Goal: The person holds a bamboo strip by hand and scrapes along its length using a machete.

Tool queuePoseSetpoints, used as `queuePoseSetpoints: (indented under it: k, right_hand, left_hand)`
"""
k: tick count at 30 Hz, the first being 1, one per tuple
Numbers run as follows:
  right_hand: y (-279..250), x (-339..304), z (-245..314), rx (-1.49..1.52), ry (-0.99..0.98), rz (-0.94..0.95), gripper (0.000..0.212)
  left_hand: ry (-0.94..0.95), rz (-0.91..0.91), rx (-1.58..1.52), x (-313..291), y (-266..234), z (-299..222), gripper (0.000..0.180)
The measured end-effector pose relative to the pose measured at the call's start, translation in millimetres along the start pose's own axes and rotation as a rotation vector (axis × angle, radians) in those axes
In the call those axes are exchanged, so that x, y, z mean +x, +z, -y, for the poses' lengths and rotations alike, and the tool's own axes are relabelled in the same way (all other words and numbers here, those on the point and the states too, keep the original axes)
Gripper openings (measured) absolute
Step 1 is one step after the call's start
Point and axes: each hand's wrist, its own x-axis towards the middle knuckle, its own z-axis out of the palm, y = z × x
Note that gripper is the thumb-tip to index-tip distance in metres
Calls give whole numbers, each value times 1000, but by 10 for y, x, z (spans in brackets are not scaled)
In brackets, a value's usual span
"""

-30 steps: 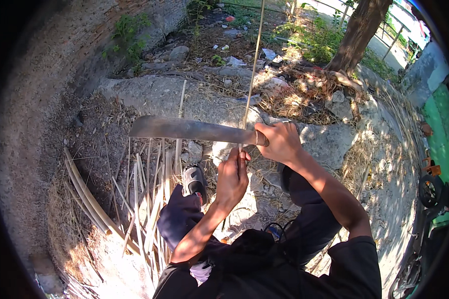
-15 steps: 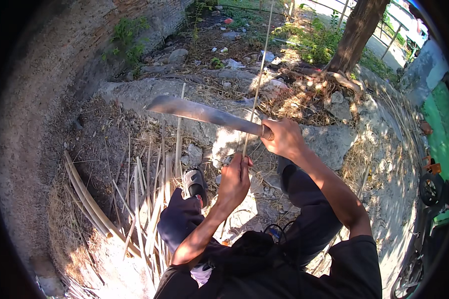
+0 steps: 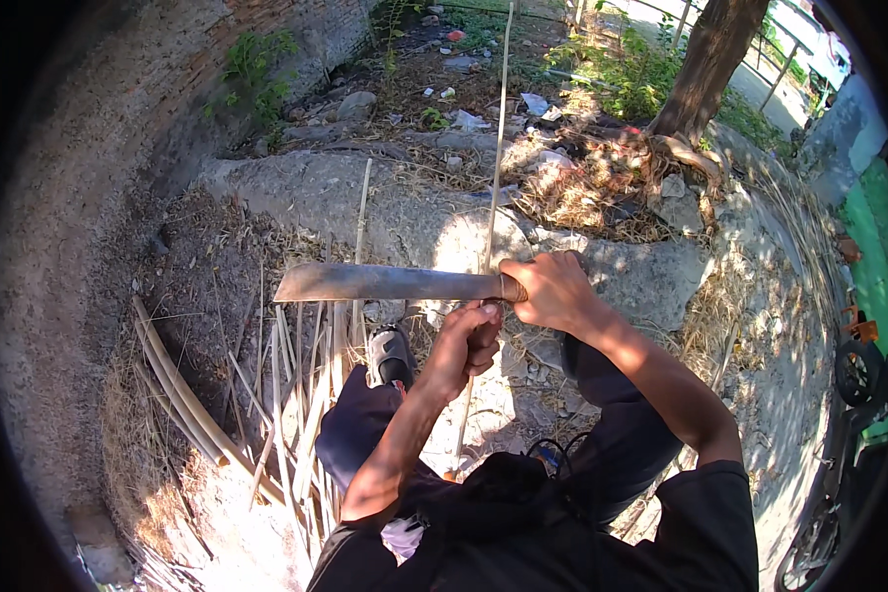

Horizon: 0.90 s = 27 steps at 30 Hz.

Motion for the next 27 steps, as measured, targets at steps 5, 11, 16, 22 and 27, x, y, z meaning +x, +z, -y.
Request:
queuePoseSetpoints:
  k: [5,11,16,22,27]
  right_hand:
    - [-19,20,36,90,-19,102,27]
    - [18,100,-206,77,68,-92,27]
    - [18,68,-209,103,23,-92,38]
    - [5,135,-351,86,5,-139,33]
    - [62,110,-348,91,73,-141,32]
  left_hand:
    - [176,-40,227,2,-17,67,43]
    - [191,-57,425,-19,3,144,56]
    - [277,-36,487,25,-60,208,57]
    - [323,-53,495,8,-18,182,55]
    - [344,-114,593,2,-17,208,54]
